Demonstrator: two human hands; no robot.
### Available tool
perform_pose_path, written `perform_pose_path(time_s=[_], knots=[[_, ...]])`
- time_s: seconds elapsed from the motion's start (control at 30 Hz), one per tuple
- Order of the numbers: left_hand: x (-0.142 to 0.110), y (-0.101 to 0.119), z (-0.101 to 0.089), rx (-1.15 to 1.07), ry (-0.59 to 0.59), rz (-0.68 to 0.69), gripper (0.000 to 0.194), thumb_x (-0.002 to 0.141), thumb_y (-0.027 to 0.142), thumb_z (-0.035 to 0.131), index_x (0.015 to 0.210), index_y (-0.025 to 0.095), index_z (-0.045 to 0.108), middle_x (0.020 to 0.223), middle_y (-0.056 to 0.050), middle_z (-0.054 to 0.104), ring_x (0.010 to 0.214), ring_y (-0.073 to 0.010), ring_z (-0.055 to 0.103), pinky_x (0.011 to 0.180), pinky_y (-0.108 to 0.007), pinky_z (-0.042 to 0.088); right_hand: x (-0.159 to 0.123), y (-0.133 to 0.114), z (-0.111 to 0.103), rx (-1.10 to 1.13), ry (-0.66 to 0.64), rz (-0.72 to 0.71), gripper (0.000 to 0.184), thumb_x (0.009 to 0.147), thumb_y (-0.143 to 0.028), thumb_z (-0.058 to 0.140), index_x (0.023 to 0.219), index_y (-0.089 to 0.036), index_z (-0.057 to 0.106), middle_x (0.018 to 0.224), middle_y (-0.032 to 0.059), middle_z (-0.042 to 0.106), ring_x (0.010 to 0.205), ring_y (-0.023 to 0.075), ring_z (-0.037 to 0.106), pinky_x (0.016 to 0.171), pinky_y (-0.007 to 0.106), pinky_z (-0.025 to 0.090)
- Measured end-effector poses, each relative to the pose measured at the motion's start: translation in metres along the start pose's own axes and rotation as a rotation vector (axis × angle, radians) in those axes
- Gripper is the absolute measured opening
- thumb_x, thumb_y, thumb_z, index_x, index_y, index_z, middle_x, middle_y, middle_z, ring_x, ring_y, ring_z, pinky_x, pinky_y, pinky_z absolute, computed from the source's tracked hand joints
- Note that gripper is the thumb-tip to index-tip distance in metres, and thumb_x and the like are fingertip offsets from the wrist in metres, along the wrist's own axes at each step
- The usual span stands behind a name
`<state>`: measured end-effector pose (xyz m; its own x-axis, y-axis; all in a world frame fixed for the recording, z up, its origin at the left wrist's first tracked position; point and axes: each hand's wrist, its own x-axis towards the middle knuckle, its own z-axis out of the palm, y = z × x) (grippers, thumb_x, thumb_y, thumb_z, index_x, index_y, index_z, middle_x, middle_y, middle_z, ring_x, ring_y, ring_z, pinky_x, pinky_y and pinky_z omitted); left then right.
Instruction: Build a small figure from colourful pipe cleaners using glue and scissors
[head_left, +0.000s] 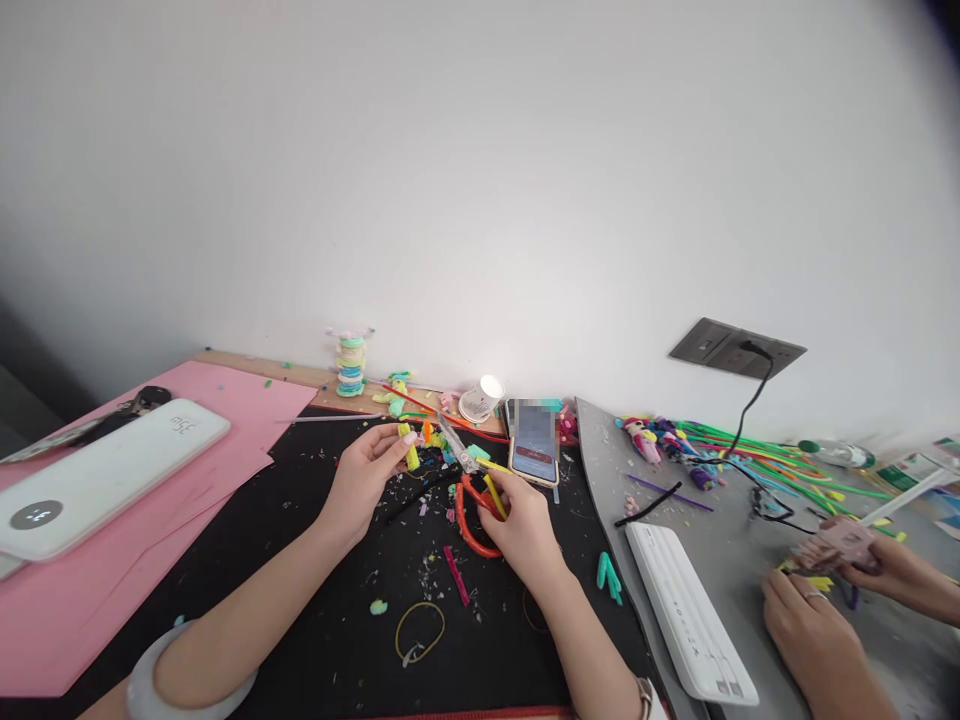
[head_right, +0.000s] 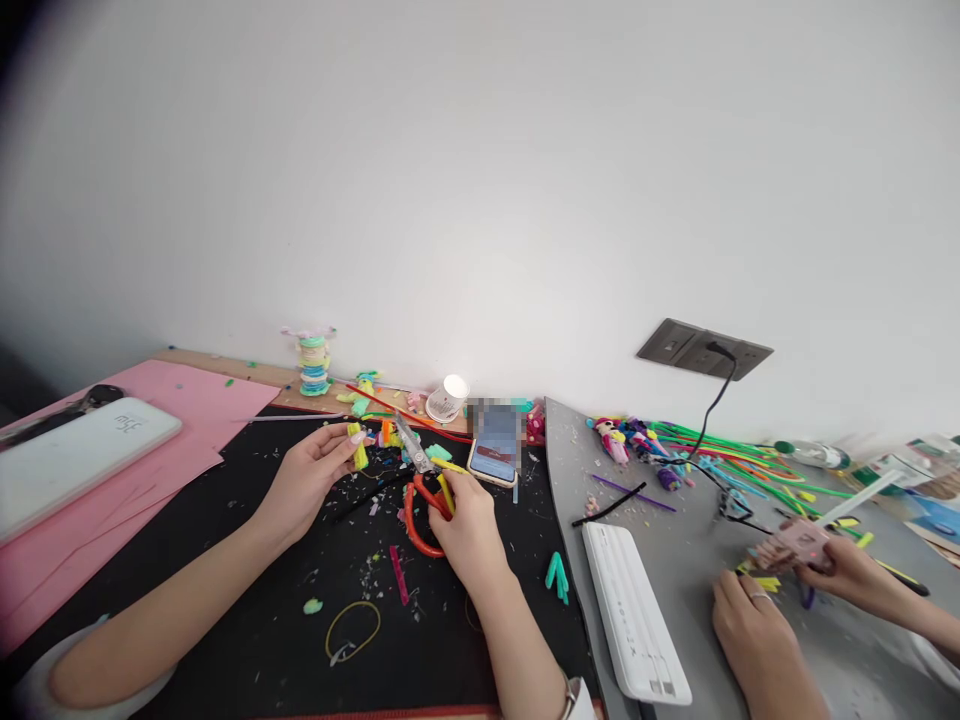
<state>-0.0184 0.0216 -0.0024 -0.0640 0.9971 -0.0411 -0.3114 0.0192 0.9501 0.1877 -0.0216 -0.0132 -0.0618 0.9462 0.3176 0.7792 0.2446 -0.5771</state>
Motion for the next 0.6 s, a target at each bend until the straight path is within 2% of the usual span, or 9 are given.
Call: perform_pose_path(time_s=[0.17,0.3,0.37,0.5,0.6], knots=[[-0.004,0.004,0.003,-0.097,-0.032,-0.039,0.033,0.063,0.033,0.074,0.086,0.018,0.056,0.076,0.002,0.06,0.071,-0.0119,0.06,0.071,-0.027,0.05,0.002,-0.008,0.002,0.036,-0.071,-0.057,0.038,0.069,-0.014,0.063,0.106,-0.018,0.061,0.107,0.0084,0.064,0.097,0.0204,0.06,0.088,0.033,0.046],[-0.006,0.006,0.005,-0.054,-0.088,-0.012,0.031,0.067,0.034,0.071,0.09,0.018,0.057,0.086,-0.001,0.06,0.078,-0.0136,0.06,0.075,-0.029,0.052,0.002,-0.009,0.002,0.064,-0.091,-0.061,0.037,0.071,-0.016,0.062,0.107,-0.02,0.061,0.106,0.0076,0.064,0.095,0.0199,0.061,0.085,0.034,0.047],[-0.007,0.006,0.005,-0.043,-0.086,0.006,0.028,0.068,0.036,0.07,0.085,0.017,0.058,0.083,0.0,0.059,0.076,-0.013,0.059,0.074,-0.028,0.052,0.0,-0.01,0.003,0.077,-0.076,-0.069,0.038,0.072,-0.017,0.063,0.109,-0.021,0.059,0.106,0.0069,0.064,0.092,0.0187,0.061,0.082,0.032,0.048],[-0.006,0.005,0.005,-0.077,-0.046,0.021,0.026,0.066,0.037,0.071,0.078,0.018,0.057,0.071,0.004,0.056,0.066,-0.0105,0.058,0.069,-0.026,0.05,-0.006,-0.019,0.005,0.095,-0.087,-0.092,0.032,0.075,-0.021,0.062,0.107,-0.02,0.06,0.092,0.0042,0.066,0.073,0.0138,0.061,0.068,0.025,0.049],[-0.004,0.004,0.004,-0.075,-0.043,0.031,0.025,0.068,0.037,0.07,0.076,0.017,0.057,0.066,0.004,0.056,0.061,-0.01,0.056,0.063,-0.024,0.048,-0.008,-0.028,0.0,0.147,-0.134,-0.202,0.02,0.083,-0.021,0.052,0.101,-0.019,0.061,0.089,0.004,0.066,0.075,0.0128,0.061,0.07,0.023,0.048]])
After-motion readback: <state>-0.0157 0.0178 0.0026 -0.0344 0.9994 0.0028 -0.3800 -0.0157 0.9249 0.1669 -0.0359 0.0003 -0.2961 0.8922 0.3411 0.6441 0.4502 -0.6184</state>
